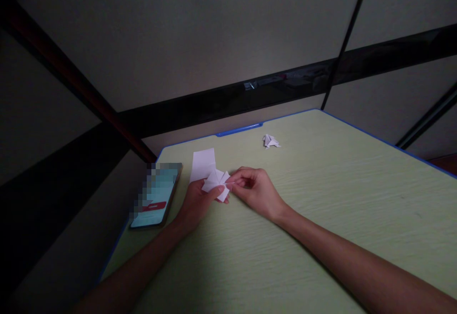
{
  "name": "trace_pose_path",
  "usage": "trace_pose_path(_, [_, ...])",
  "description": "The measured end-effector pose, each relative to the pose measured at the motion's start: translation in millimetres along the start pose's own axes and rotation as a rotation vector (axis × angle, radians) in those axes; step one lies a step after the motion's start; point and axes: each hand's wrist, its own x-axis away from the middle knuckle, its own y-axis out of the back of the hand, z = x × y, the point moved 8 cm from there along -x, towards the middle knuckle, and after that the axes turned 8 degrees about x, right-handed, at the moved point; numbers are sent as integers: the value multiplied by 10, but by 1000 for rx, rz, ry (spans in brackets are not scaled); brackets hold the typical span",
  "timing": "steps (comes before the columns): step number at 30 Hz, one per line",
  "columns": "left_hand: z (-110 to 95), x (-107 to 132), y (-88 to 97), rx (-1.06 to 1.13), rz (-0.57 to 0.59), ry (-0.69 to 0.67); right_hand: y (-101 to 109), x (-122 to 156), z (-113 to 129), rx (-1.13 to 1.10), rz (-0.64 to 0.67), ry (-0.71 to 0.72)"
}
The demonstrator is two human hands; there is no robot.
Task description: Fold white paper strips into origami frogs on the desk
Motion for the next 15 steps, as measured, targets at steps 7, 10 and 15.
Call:
trace_pose_path(7, [-11, 3, -13, -19, 0, -28, 26, -16, -37, -19, -8, -92])
trace_pose_path(10, [-14, 3, -18, 16, 26, -26, 35, -23, -52, -20, -19, -101])
trace_pose_path(15, [15, -8, 11, 73, 11, 12, 70, -26, -98, -17, -44, -120])
